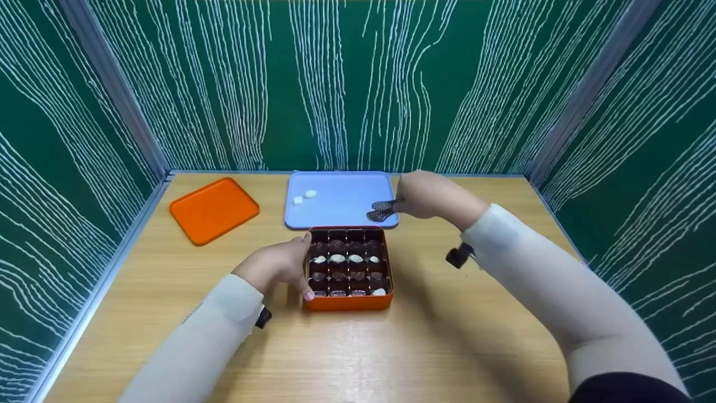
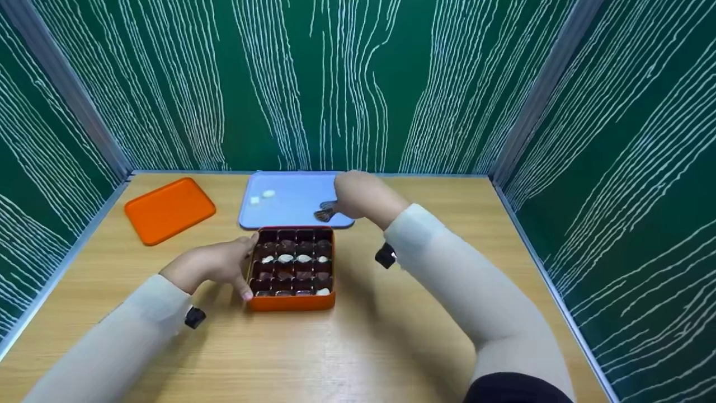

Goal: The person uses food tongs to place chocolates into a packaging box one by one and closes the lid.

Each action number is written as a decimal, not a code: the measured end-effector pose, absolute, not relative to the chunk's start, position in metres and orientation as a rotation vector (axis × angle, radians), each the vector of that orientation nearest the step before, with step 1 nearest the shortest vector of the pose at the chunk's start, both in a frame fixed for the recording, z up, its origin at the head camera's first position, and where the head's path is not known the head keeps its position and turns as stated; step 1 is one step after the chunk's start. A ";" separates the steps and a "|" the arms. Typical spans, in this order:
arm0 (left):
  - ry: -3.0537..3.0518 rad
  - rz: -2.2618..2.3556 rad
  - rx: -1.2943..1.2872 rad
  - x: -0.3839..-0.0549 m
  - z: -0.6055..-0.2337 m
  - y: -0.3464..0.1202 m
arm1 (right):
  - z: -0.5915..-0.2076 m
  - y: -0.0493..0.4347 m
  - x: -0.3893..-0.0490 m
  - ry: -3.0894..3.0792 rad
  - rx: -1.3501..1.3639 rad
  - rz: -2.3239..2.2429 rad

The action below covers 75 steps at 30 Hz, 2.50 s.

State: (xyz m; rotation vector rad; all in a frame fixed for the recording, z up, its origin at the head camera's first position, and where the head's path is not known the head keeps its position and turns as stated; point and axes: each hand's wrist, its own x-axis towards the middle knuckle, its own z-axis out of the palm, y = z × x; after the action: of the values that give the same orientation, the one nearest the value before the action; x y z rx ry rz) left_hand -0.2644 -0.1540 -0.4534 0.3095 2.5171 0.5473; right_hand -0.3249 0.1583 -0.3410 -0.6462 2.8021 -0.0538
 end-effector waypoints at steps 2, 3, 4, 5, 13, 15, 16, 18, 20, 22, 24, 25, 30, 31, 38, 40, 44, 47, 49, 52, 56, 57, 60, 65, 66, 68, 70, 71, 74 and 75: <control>2.514 0.555 0.310 -0.264 -0.453 -0.155 | -0.333 0.158 -0.308 2.771 -0.738 -0.059; 2.511 0.560 0.307 -0.264 -0.453 -0.155 | -0.330 0.157 -0.299 2.748 -0.767 -0.078; 2.508 0.564 0.306 -0.264 -0.453 -0.155 | -0.329 0.156 -0.291 2.721 -0.791 -0.086; 2.505 0.568 0.302 -0.264 -0.453 -0.156 | -0.327 0.154 -0.283 2.691 -0.816 -0.102; 2.499 0.568 0.298 -0.264 -0.452 -0.158 | -0.338 0.134 -0.247 2.531 -0.999 0.018; 2.502 0.563 0.307 -0.264 -0.452 -0.157 | -0.343 0.130 -0.244 2.532 -1.045 0.077; 2.503 0.563 0.308 -0.264 -0.453 -0.157 | -0.346 0.129 -0.243 2.535 -1.057 0.097; 2.502 0.564 0.308 -0.264 -0.453 -0.156 | -0.351 0.126 -0.243 2.541 -1.061 0.133; 2.502 0.564 0.307 -0.264 -0.454 -0.155 | -0.356 0.122 -0.243 2.544 -1.048 0.159; 2.502 0.565 0.306 -0.264 -0.454 -0.154 | -0.359 0.119 -0.243 2.546 -1.015 0.185; 2.502 0.564 0.308 -0.264 -0.453 -0.154 | -0.363 0.114 -0.242 2.543 -0.976 0.205; 2.501 0.563 0.305 -0.264 -0.453 -0.154 | -0.363 0.112 -0.241 2.542 -0.957 0.211; 2.515 0.524 0.326 -0.264 -0.450 -0.154 | -0.372 0.095 -0.243 2.512 -0.976 0.311; 2.518 0.518 0.329 -0.264 -0.449 -0.155 | -0.374 0.092 -0.243 2.507 -0.976 0.336; 2.509 0.531 0.329 -0.264 -0.451 -0.155 | -0.376 0.085 -0.243 2.480 -0.897 0.354; 2.510 0.533 0.332 -0.264 -0.452 -0.155 | -0.367 0.088 -0.246 2.456 -0.889 0.314; 2.515 0.541 0.336 -0.265 -0.453 -0.155 | -0.342 0.099 -0.258 2.416 -0.859 0.185; 2.518 0.543 0.334 -0.265 -0.452 -0.156 | -0.331 0.107 -0.276 2.450 -0.844 0.027; 2.512 0.550 0.327 -0.265 -0.452 -0.156 | -0.332 0.109 -0.291 2.513 -0.853 -0.093; 2.503 0.560 0.317 -0.265 -0.453 -0.156 | -0.344 0.102 -0.316 2.646 -0.805 -0.240; 2.513 0.562 0.326 -0.265 -0.453 -0.156 | -0.371 0.081 -0.349 2.750 -0.635 -0.347; 2.519 0.556 0.336 -0.265 -0.453 -0.156 | -0.378 0.075 -0.356 2.764 -0.596 -0.362; 2.534 0.543 0.360 -0.266 -0.453 -0.156 | -0.396 0.055 -0.374 2.800 -0.494 -0.409; 2.527 0.540 0.336 -0.267 -0.452 -0.154 | -0.417 0.021 -0.387 2.789 -0.366 -0.566; 2.524 0.542 0.327 -0.267 -0.452 -0.154 | -0.420 0.015 -0.387 2.792 -0.357 -0.579; 2.520 0.540 0.313 -0.268 -0.452 -0.153 | -0.427 0.003 -0.389 2.799 -0.330 -0.604; 2.521 0.538 0.312 -0.268 -0.451 -0.152 | -0.434 -0.007 -0.391 2.829 -0.318 -0.595; 2.522 0.537 0.315 -0.268 -0.451 -0.152 | -0.438 -0.011 -0.392 2.847 -0.312 -0.583; 2.530 0.526 0.321 -0.268 -0.452 -0.151 | -0.447 -0.019 -0.395 2.868 -0.287 -0.588; 2.531 0.525 0.322 -0.268 -0.452 -0.151 | -0.450 -0.022 -0.397 2.870 -0.283 -0.587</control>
State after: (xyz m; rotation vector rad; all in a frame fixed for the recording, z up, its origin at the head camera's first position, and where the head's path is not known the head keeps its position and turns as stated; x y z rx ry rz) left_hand -0.2676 -0.1513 -0.4525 0.3221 2.5314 0.5248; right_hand -0.3966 -0.0217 -0.4497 -0.2830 2.8697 -0.5872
